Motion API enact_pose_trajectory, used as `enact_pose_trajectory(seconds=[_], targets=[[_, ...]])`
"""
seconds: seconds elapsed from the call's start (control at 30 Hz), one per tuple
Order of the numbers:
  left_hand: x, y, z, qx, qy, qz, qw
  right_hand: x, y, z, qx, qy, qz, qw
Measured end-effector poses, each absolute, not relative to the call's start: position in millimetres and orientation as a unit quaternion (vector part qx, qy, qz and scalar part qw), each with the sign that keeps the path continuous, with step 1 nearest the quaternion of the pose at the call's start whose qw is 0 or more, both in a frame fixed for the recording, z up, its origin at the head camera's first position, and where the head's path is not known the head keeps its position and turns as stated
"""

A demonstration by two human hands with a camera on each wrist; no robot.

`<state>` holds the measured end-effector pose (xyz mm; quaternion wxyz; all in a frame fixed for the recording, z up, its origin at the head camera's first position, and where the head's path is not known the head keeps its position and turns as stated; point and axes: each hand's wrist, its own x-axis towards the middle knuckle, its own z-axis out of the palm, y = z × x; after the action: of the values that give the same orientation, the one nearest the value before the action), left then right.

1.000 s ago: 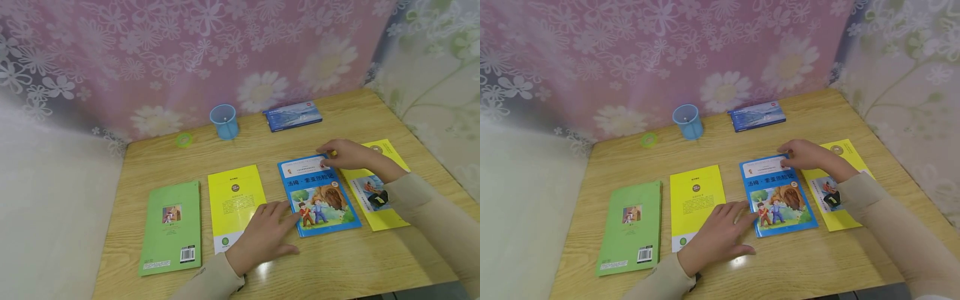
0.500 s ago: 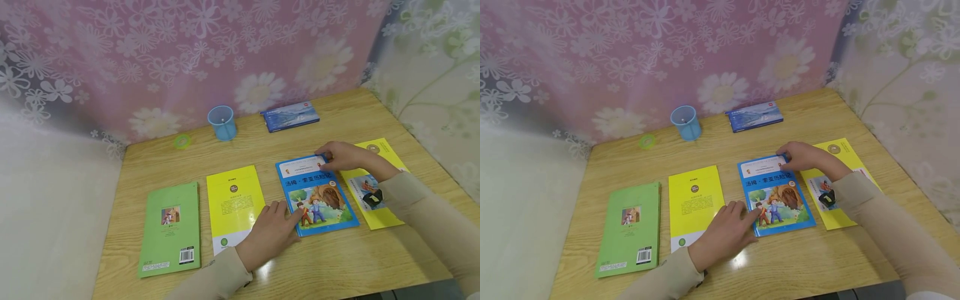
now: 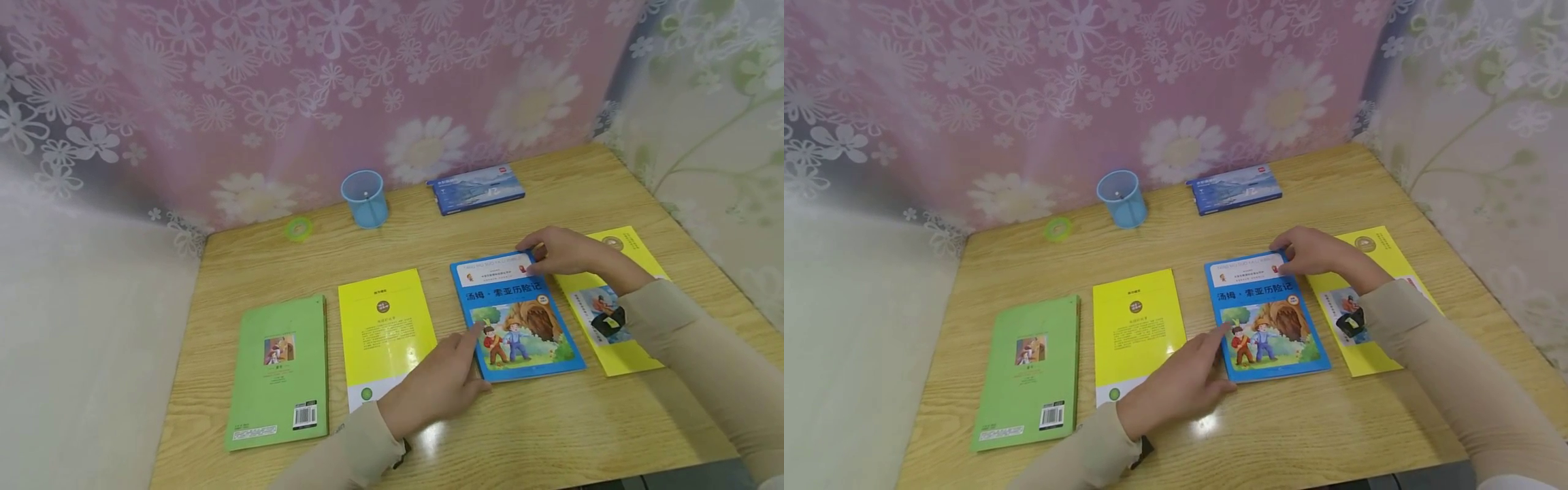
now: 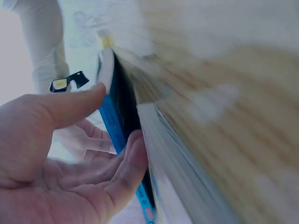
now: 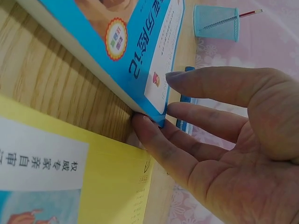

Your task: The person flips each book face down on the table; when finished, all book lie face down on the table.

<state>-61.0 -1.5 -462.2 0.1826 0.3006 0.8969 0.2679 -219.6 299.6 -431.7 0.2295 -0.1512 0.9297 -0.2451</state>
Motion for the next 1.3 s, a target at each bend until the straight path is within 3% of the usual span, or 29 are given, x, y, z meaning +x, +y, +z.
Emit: enact_pose_trajectory(seconds=[0.2,0.37,0.53,0.7,1.07,1.3], targets=[[-71,-6,-457,0.157,0.809,0.49,0.285,-220,300,-432,-0.145,0.928,-0.259,0.227],[-78,-15,-454,0.093,0.78,0.51,0.349,-220,301,-432,-0.144,0.925,-0.27,0.227],[-81,-20,-456,0.081,0.743,0.55,0.373,-221,302,-433,-0.149,0.924,-0.27,0.227],[-82,-24,-456,0.092,0.728,0.578,0.358,-220,306,-432,-0.142,0.925,-0.27,0.224],[-84,-44,-432,0.162,0.738,0.596,0.27,-224,327,-416,-0.13,0.906,-0.339,0.219],[-84,-59,-418,0.226,0.773,0.565,0.182,-222,340,-403,-0.123,0.872,-0.422,0.216]])
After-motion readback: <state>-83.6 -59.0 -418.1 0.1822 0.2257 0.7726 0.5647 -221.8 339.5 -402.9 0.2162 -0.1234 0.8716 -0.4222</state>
